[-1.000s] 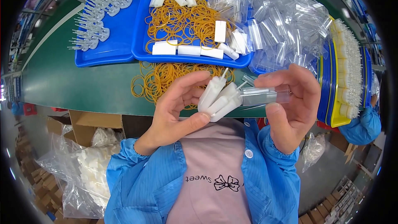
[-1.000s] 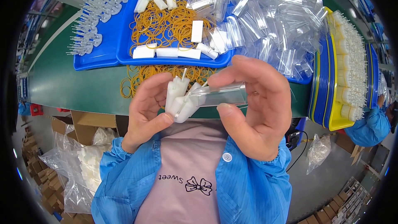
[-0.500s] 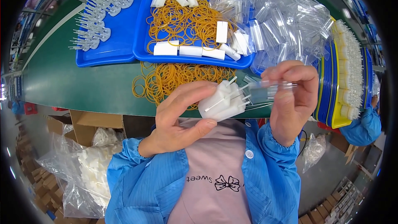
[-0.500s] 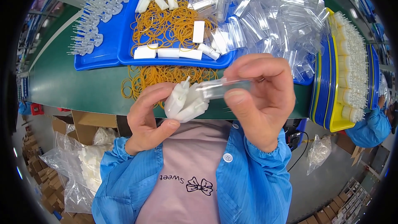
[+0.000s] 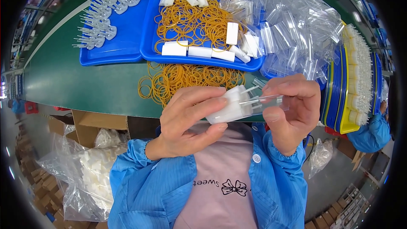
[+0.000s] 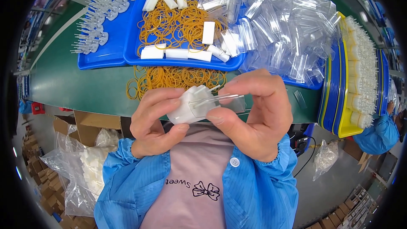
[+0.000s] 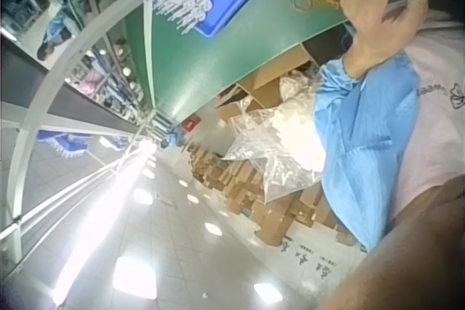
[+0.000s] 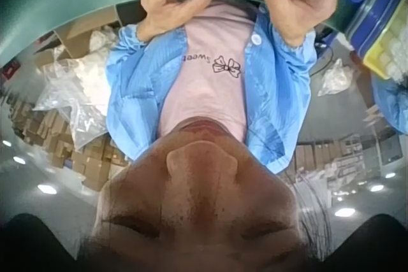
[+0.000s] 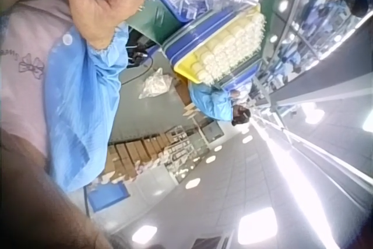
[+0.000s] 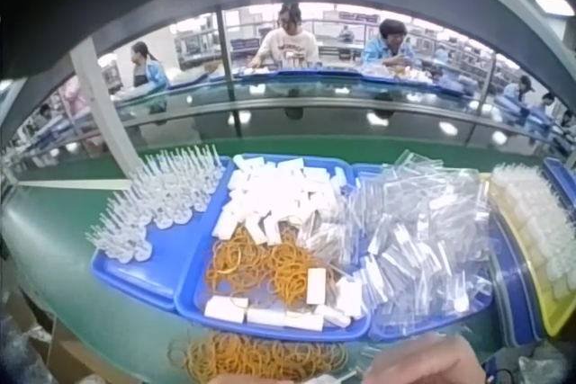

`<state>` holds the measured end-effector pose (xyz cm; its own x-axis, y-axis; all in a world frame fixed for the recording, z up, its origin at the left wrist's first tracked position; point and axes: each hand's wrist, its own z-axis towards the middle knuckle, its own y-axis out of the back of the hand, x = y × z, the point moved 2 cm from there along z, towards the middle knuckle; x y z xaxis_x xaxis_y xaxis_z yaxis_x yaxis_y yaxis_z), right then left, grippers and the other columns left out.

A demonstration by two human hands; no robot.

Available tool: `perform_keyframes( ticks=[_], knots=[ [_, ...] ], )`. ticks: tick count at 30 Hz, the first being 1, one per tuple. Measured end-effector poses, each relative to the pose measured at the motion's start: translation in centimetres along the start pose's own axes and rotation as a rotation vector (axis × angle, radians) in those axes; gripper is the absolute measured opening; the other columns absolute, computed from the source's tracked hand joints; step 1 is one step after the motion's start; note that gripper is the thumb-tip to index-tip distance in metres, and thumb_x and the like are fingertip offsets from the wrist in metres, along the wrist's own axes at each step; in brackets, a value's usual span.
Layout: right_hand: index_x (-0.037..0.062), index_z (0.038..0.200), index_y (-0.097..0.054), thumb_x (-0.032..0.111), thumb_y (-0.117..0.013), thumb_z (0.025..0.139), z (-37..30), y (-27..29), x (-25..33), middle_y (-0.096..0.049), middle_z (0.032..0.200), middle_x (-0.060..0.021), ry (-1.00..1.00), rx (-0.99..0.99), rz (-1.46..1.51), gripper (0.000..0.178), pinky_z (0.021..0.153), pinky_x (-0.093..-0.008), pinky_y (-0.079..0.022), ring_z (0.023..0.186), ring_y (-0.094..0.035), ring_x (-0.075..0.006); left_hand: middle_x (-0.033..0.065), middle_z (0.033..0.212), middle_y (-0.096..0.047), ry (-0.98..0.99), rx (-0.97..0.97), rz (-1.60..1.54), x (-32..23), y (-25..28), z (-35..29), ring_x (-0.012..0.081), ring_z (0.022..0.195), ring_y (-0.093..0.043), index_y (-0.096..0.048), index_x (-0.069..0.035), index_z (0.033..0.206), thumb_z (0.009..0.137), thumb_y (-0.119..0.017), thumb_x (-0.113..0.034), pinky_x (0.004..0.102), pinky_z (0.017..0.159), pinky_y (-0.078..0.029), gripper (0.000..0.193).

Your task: The person assembles parts by inserting white foam tubes onto the prongs of a plastic base and fitting clear plastic sleeves over them. They then secure the assembled unit with a rubber band and adjust the pieces using tweezers.

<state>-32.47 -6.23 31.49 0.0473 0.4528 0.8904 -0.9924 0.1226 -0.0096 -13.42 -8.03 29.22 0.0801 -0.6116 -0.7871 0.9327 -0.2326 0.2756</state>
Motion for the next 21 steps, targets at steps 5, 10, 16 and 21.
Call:
perform_keyframes(
  ticks=[5,10,16,21],
  knots=[
    [-0.0001,0.092,-0.055,0.007,-0.08,0.064,-0.38,-0.48,0.48,-0.06,0.082,-0.0084,0.071,-0.031,-0.096,0.039,0.065,-0.0258,-0.044,0.073,-0.056,-0.0141,0.0157,0.102,-0.062,-0.078,-0.027,0.097,-0.2,-0.11,-0.21,0.0283,0.085,-0.06,-0.064,-0.003,0.1,0.061,-0.073,-0.006,0.0344,0.071,-0.049,0.04],
    [-0.0001,0.091,-0.055,0.006,-0.079,0.064,-0.09,-0.39,0.42,-0.06,0.082,-0.0086,-0.108,-0.034,-0.015,0.037,0.063,-0.026,-0.044,0.07,-0.056,-0.0142,0.0159,0.101,-0.062,-0.117,-0.019,0.123,-0.03,-0.15,-0.45,0.0284,0.084,-0.061,-0.066,-0.004,0.097,0.06,-0.073,-0.005,0.0343,0.071,-0.05,0.038],
    [0.0003,0.09,-0.055,0.003,-0.077,0.065,-0.33,-0.4,0.26,-0.06,0.082,-0.0086,-0.034,0.002,-0.111,0.033,0.062,-0.0253,-0.044,0.07,-0.056,-0.0136,0.0146,0.101,-0.062,-0.104,-0.016,0.159,-0.03,-0.21,-0.17,0.0275,0.082,-0.06,-0.067,-0.005,0.096,0.057,-0.072,-0.004,0.0339,0.069,-0.05,0.039],
    [-0.0003,0.091,-0.055,0.002,-0.075,0.067,-0.33,-0.43,0.28,-0.059,0.082,-0.0086,-0.088,0.001,-0.092,0.031,0.062,-0.0243,-0.043,0.071,-0.056,-0.0127,0.0123,0.099,-0.063,-0.121,-0.003,0.233,-0.33,-0.11,-0.13,0.0258,0.078,-0.06,-0.068,-0.007,0.096,0.057,-0.071,-0.006,0.0333,0.067,-0.05,0.04]
  ],
)
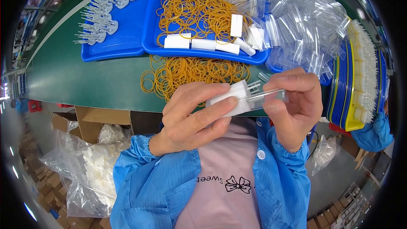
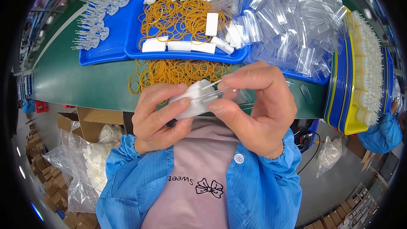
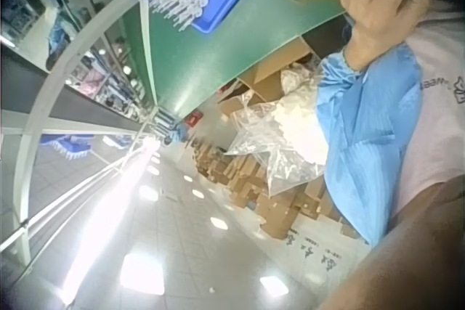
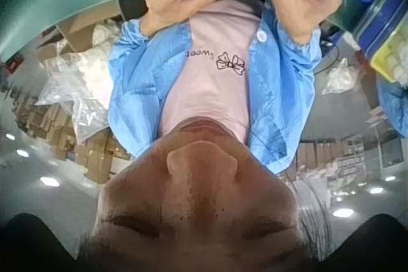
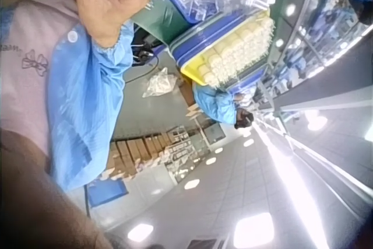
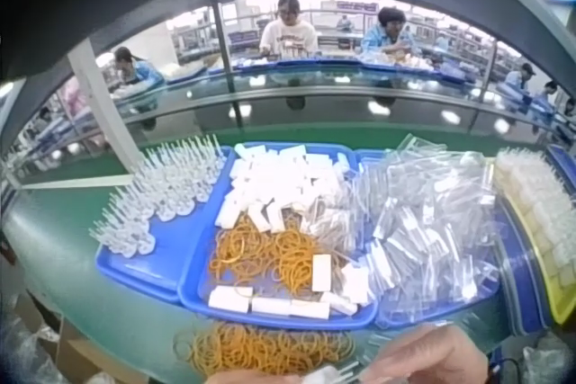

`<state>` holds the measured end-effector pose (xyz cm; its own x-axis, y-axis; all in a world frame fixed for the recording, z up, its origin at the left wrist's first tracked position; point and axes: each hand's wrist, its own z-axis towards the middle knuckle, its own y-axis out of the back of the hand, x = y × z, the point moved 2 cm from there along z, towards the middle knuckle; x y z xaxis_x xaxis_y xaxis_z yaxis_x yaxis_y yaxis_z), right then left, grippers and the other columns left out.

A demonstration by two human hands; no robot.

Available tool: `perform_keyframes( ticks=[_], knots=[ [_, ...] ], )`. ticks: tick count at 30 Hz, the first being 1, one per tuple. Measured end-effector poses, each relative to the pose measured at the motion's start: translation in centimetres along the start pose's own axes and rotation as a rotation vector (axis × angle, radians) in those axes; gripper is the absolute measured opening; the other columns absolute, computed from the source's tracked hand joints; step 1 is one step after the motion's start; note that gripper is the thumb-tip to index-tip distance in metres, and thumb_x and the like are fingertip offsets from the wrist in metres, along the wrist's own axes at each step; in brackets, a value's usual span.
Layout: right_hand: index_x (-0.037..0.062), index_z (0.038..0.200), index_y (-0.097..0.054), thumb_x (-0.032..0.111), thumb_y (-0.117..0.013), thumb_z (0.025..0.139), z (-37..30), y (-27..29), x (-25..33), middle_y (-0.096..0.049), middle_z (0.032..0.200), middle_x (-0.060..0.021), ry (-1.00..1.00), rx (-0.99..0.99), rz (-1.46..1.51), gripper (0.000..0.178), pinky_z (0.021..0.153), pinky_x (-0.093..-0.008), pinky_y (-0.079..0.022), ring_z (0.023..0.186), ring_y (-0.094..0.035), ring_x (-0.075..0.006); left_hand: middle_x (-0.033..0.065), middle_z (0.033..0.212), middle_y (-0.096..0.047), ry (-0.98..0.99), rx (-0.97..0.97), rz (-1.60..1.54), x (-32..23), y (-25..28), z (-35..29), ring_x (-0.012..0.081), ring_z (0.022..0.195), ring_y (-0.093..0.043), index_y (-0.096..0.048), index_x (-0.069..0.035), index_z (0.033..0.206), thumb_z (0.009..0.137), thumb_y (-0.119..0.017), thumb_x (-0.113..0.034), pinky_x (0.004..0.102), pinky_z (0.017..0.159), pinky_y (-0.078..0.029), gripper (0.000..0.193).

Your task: The person assembles parts by inserting white foam tubes onto the prongs of a plastic base and fitting clear plastic sleeves over them. They then secure the assembled unit with a rubber band and adjust the pieces using tweezers.

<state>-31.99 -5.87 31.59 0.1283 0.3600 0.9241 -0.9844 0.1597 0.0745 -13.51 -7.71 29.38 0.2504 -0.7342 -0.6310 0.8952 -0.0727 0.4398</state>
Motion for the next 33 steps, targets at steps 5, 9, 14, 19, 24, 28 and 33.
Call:
perform_keyframes(
  ticks=[5,9,14,19,24,28,33],
  knots=[
    [-0.0016,0.095,-0.055,0.001,-0.073,0.07,0.0,-0.1,-0.9,-0.057,0.085,-0.008,-0.095,-0.019,0.148,0.031,0.067,-0.0229,-0.042,0.073,-0.055,-0.0111,0.0109,0.098,-0.063,-0.017,0.006,0.089,-0.2,-0.3,-0.1,0.0243,0.077,-0.06,-0.068,-0.009,0.096,0.056,-0.07,-0.005,0.0311,0.064,-0.05,0.04],
    [-0.0017,0.096,-0.055,0.001,-0.073,0.072,0.1,-0.1,-1.4,-0.057,0.085,-0.007,-0.109,-0.019,0.16,0.03,0.068,-0.0229,-0.043,0.074,-0.055,-0.011,0.0105,0.097,-0.063,-0.035,-0.013,0.105,0.1,-0.7,-0.2,0.0242,0.076,-0.06,-0.068,-0.009,0.095,0.056,-0.069,-0.005,0.0306,0.063,-0.05,0.039],
    [-0.002,0.096,-0.055,0.002,-0.072,0.074,0.4,0.0,-1.9,-0.056,0.085,-0.0059,-0.155,-0.011,0.198,0.029,0.071,-0.0233,-0.044,0.078,-0.056,-0.0111,0.0106,0.095,-0.063,-0.026,-0.006,0.077,0.4,-1.2,-0.1,0.025,0.075,-0.06,-0.068,-0.007,0.094,0.057,-0.068,-0.004,0.0309,0.063,-0.05,0.038],
    [-0.0012,0.096,-0.055,0.002,-0.071,0.074,0.3,-0.2,-2.2,-0.057,0.085,-0.0054,-0.193,-0.021,0.204,0.028,0.071,-0.0229,-0.043,0.078,-0.055,-0.0103,0.0111,0.093,-0.063,0.035,-0.001,0.033,0.8,-1.0,0.1,0.0247,0.076,-0.06,-0.068,-0.006,0.093,0.057,-0.067,-0.003,0.0309,0.063,-0.05,0.036],
    [-0.0005,0.096,-0.054,0.002,-0.071,0.075,0.1,-0.1,-2.3,-0.056,0.084,-0.0045,-0.182,-0.008,0.171,0.027,0.071,-0.0225,-0.042,0.077,-0.054,-0.0097,0.011,0.094,-0.063,0.143,-0.044,-0.116,1.3,-0.9,-0.1,0.0235,0.076,-0.06,-0.068,-0.005,0.092,0.057,-0.067,-0.003,0.0306,0.063,-0.05,0.035],
    [-0.0003,0.096,-0.055,0.003,-0.07,0.076,0.1,-0.2,-2.3,-0.055,0.083,-0.0037,-0.216,-0.038,0.239,0.025,0.07,-0.0218,-0.042,0.076,-0.053,-0.0087,0.0111,0.095,-0.062,0.077,-0.02,-0.027,0.9,-0.9,0.0,0.0237,0.075,-0.06,-0.068,-0.006,0.093,0.058,-0.067,-0.003,0.031,0.063,-0.05,0.036],
    [-0.0001,0.095,-0.055,0.003,-0.068,0.078,0.1,-0.4,-2.9,-0.054,0.083,-0.0026,-0.258,-0.066,0.277,0.022,0.069,-0.0212,-0.042,0.076,-0.052,-0.0073,0.0103,0.093,-0.061,-0.024,0.008,0.203,0.6,-1.4,-0.2,0.024,0.073,-0.059,-0.067,-0.008,0.096,0.059,-0.067,-0.004,0.0303,0.061,-0.051,0.037]
  ],
)
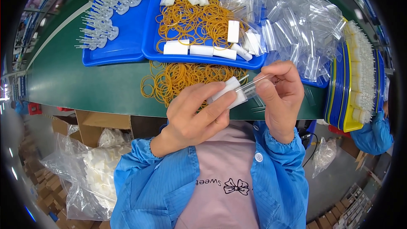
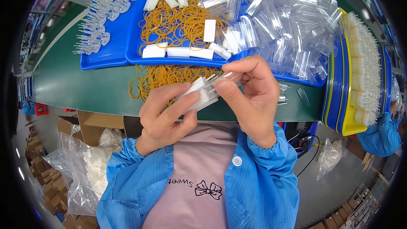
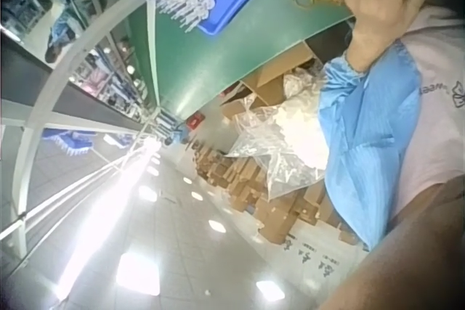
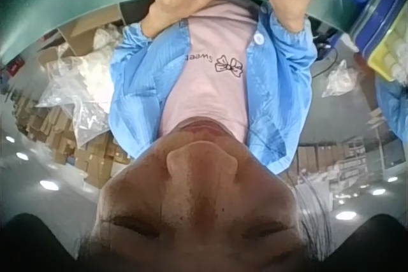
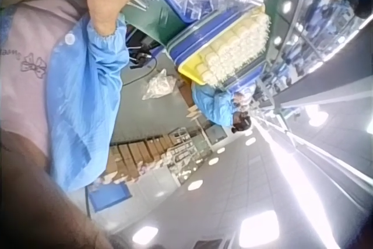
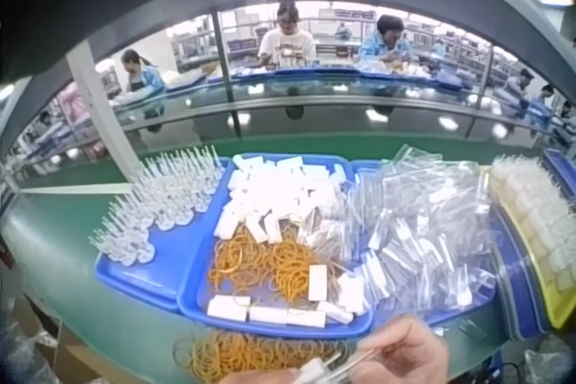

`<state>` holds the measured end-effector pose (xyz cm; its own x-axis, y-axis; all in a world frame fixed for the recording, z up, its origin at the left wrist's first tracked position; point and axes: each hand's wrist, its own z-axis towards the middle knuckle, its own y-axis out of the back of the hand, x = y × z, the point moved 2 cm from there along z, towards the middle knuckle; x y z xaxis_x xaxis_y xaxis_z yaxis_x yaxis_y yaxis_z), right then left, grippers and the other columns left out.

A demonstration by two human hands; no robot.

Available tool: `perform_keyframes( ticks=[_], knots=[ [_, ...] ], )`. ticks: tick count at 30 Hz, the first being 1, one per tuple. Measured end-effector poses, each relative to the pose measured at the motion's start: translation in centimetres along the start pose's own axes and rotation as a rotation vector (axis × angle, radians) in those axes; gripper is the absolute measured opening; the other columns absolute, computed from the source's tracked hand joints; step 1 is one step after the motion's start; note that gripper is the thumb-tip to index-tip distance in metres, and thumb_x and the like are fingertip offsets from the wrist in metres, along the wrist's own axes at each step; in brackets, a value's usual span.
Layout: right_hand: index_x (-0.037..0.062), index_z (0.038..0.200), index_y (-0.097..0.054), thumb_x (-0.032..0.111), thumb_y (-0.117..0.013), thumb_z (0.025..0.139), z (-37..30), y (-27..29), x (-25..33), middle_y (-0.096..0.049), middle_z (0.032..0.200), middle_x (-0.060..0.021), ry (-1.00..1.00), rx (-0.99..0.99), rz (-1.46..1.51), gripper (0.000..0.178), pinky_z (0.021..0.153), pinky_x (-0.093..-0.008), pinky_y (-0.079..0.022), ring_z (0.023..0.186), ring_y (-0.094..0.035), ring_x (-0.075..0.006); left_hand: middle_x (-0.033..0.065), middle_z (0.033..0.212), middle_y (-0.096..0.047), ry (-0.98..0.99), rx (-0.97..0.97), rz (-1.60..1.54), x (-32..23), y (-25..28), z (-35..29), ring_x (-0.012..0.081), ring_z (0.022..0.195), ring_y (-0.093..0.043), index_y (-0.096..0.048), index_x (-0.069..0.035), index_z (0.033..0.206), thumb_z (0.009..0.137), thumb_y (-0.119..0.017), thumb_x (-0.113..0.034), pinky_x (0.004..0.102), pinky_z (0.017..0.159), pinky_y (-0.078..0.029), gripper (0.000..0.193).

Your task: The person assembles parts by inserting white foam tubes onto the prongs of a plastic base and fitting clear plastic sleeves over them. They then secure the assembled unit with a rubber band and adjust the pieces using tweezers.

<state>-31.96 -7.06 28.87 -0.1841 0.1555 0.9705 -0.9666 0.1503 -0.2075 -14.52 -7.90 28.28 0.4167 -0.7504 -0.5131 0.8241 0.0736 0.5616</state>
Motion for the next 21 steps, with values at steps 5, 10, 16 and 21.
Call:
perform_keyframes(
  ticks=[5,10,16,21],
  knots=[
    [0.0003,0.094,-0.055,0.001,-0.067,0.078,0.0,0.4,-0.3,-0.054,0.084,-0.0024,-0.031,-0.006,0.015,0.02,0.069,-0.0212,-0.041,0.075,-0.051,-0.0068,0.0108,0.093,-0.061,0.045,0.046,-0.052,0.2,-0.2,0.2,0.0249,0.073,-0.059,-0.067,-0.007,0.096,0.059,-0.067,-0.003,0.03,0.062,-0.051,0.038],
    [-0.0002,0.096,-0.056,0.003,-0.066,0.079,0.2,-0.1,0.0,-0.055,0.087,-0.0046,0.042,0.064,-0.083,0.02,0.073,-0.0227,-0.041,0.078,-0.052,-0.0092,0.0135,0.095,-0.06,0.198,-0.047,-0.296,1.3,0.1,-0.2,0.0267,0.076,-0.059,-0.062,-0.002,0.093,0.06,-0.068,-0.004,0.0309,0.066,-0.05,0.034],
    [-0.0008,0.099,-0.057,0.007,-0.063,0.082,0.8,0.2,0.5,-0.057,0.094,-0.0068,0.125,0.125,-0.269,0.02,0.081,-0.0265,-0.041,0.088,-0.053,-0.0129,0.013,0.114,-0.047,0.306,-0.169,-0.369,2.6,0.4,-1.2,0.0188,0.095,-0.052,-0.049,-0.002,0.109,0.063,-0.074,-0.007,0.0298,0.081,-0.044,0.053],
    [-0.001,0.099,-0.057,0.006,-0.062,0.082,0.9,0.6,0.4,-0.058,0.095,-0.0073,0.037,0.052,-0.093,0.019,0.084,-0.0273,-0.04,0.09,-0.053,-0.0138,0.0107,0.113,-0.047,0.513,-0.179,-0.823,2.7,-0.1,-1.8,0.0151,0.094,-0.052,-0.046,-0.001,0.116,0.071,-0.075,-0.015,0.0275,0.079,-0.045,0.055]
  ],
)
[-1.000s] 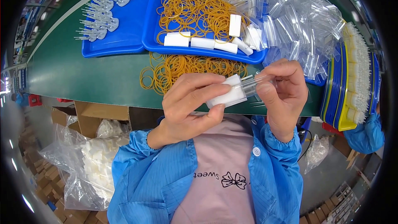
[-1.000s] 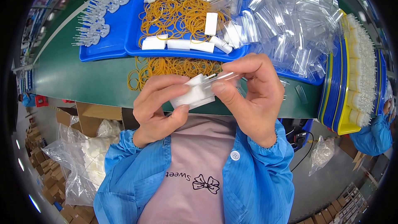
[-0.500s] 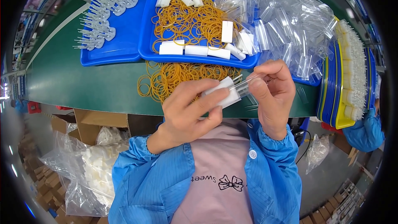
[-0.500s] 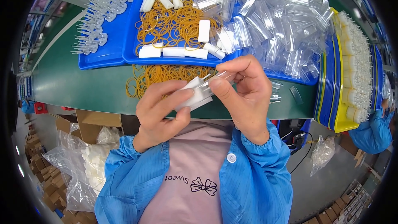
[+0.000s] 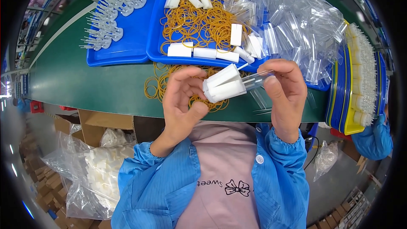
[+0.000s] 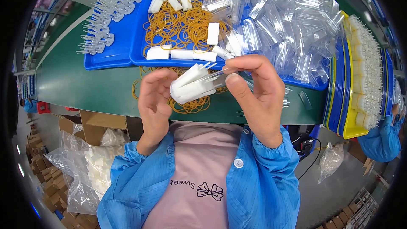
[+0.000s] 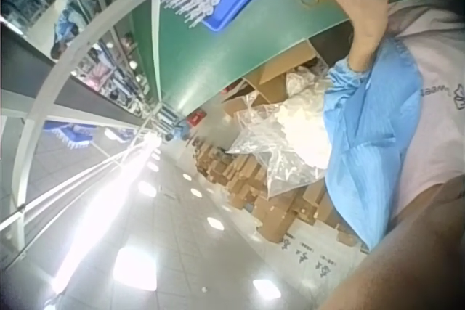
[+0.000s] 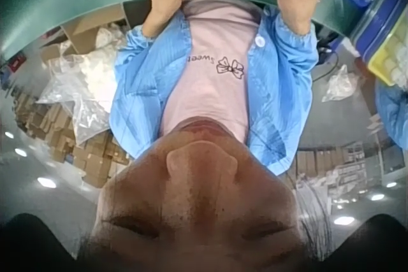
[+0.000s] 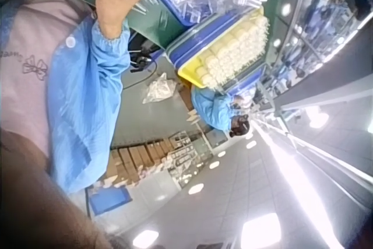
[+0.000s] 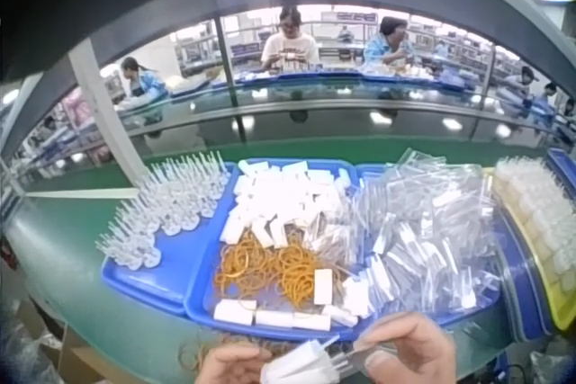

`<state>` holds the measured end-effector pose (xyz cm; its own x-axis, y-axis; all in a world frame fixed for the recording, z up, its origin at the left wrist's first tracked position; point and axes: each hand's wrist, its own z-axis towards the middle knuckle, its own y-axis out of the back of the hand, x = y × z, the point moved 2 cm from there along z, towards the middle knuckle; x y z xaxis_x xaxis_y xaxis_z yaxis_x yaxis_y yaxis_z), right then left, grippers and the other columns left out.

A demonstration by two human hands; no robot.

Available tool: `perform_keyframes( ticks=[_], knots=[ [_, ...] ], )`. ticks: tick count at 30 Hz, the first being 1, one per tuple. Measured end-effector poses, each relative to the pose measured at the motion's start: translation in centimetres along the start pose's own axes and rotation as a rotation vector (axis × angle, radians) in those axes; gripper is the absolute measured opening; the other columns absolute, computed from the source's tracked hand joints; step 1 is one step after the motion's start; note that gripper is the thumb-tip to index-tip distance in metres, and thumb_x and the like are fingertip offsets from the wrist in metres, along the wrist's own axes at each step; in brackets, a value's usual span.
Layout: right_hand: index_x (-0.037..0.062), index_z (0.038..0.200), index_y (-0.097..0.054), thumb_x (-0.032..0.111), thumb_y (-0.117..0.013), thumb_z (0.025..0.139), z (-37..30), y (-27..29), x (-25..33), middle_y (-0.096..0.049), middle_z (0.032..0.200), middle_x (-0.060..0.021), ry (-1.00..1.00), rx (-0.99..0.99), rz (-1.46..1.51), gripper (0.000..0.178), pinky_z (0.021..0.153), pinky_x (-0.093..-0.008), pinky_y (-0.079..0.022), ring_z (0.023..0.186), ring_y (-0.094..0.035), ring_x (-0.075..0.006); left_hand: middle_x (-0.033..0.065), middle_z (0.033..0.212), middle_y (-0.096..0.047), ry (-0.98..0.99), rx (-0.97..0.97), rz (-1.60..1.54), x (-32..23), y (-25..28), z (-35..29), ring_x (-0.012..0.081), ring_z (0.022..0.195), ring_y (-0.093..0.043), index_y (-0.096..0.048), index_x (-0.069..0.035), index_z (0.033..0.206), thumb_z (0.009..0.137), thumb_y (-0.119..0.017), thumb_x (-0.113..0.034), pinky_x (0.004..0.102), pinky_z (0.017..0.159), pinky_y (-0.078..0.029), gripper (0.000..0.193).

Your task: The person assembles parts by inserting white foam tubes onto the prongs of a plastic base and fitting clear plastic sleeves over them. They then secure the assembled unit with a rubber band and adjust the pieces using tweezers.

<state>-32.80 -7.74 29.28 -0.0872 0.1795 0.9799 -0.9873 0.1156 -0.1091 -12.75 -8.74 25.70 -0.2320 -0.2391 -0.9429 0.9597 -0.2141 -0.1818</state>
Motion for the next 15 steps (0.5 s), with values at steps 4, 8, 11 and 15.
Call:
perform_keyframes(
  ticks=[4,8,11,15],
  knots=[
    [-0.0003,0.098,-0.057,0.004,-0.062,0.081,-0.1,0.1,-0.1,-0.058,0.094,-0.0074,0.021,0.01,-0.011,0.018,0.085,-0.0278,-0.04,0.09,-0.054,-0.0142,0.007,0.105,-0.054,0.32,0.016,-0.256,0.2,-0.1,-0.3,0.0135,0.092,-0.055,-0.046,0.0,0.118,0.079,-0.069,-0.011,0.0246,0.078,-0.047,0.048],
    [0.0009,0.092,-0.06,0.001,-0.064,0.076,-0.2,0.6,0.0,-0.06,0.092,-0.0068,0.107,0.046,-0.198,0.017,0.085,-0.0301,-0.04,0.092,-0.054,-0.0178,0.0085,0.107,-0.054,0.364,-0.033,-0.351,0.0,-0.2,0.1,0.0163,0.096,-0.056,-0.046,0.001,0.122,0.078,-0.069,-0.009,0.0267,0.083,-0.047,0.05],
    [0.0016,0.088,-0.061,0.0,-0.066,0.073,-0.4,0.6,0.4,-0.062,0.091,-0.0063,0.169,0.029,-0.334,0.016,0.086,-0.0316,-0.04,0.094,-0.054,-0.0202,0.009,0.109,-0.053,0.41,-0.037,-0.395,0.1,-0.1,-0.3,0.0178,0.099,-0.057,-0.048,0.002,0.121,0.077,-0.069,-0.007,0.0278,0.085,-0.047,0.05],
    [0.0028,0.088,-0.063,0.002,-0.067,0.072,-0.4,0.6,1.1,-0.064,0.09,-0.0062,0.272,0.014,-0.457,0.016,0.086,-0.0328,-0.041,0.096,-0.054,-0.0214,0.0095,0.11,-0.052,0.284,0.005,-0.255,0.1,0.3,-0.4,0.0188,0.098,-0.057,-0.053,0.004,0.115,0.076,-0.069,-0.002,0.0289,0.084,-0.049,0.043]
  ],
)
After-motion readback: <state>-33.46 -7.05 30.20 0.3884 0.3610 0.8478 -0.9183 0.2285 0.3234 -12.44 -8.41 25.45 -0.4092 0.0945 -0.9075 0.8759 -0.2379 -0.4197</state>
